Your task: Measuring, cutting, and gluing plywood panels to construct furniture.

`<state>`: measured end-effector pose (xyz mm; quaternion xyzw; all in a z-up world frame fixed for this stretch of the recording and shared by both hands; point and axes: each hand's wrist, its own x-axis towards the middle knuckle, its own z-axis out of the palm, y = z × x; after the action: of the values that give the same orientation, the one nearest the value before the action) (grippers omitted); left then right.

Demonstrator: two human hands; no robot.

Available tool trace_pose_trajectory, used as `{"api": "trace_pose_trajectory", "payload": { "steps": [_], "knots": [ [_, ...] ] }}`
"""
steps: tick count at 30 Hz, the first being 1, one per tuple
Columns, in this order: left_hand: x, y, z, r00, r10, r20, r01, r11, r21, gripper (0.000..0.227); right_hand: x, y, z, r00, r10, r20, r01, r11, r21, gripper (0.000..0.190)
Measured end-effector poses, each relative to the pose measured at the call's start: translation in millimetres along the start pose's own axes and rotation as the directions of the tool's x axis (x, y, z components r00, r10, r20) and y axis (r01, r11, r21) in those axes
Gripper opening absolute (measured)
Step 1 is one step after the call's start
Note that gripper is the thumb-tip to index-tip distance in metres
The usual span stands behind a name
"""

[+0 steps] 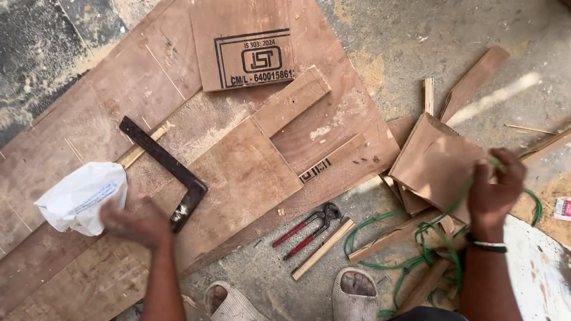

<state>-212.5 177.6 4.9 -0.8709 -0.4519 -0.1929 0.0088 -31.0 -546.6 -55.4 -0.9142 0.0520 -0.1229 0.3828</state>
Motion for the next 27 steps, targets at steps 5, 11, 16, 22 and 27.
{"api": "trace_pose_trajectory", "payload": {
  "steps": [5, 11, 16, 22, 27],
  "knots": [
    [-38, -105, -53, 0.895, -0.44, -0.072, 0.445, 0.87, 0.211, 0.069, 0, -116, 17, 0.988, -0.05, 0.143, 0.019, 0.978, 0.209, 0.015],
    [-180, -206, -12, 0.298, -0.949, 0.105, 0.903, 0.316, 0.291, 0.077, -1, -150, 6, 0.923, -0.024, 0.384, -0.092, 0.955, 0.282, 0.02],
    [-203, -112, -38, 0.456, -0.883, 0.109, 0.825, 0.465, 0.322, 0.084, 19, -192, -1, 0.807, -0.129, 0.576, 0.001, 0.976, 0.217, 0.022],
    [-245, -167, -12, 0.667, -0.744, 0.037, 0.737, 0.666, 0.116, 0.036, 54, -256, 8, 0.473, -0.161, 0.866, 0.23, 0.972, 0.055, 0.032],
    [-246, -125, 1, 0.605, -0.796, -0.032, 0.791, 0.605, -0.09, 0.027, 66, -313, 25, 0.193, -0.126, 0.973, 0.657, 0.753, -0.033, 0.038]
  ]
}}
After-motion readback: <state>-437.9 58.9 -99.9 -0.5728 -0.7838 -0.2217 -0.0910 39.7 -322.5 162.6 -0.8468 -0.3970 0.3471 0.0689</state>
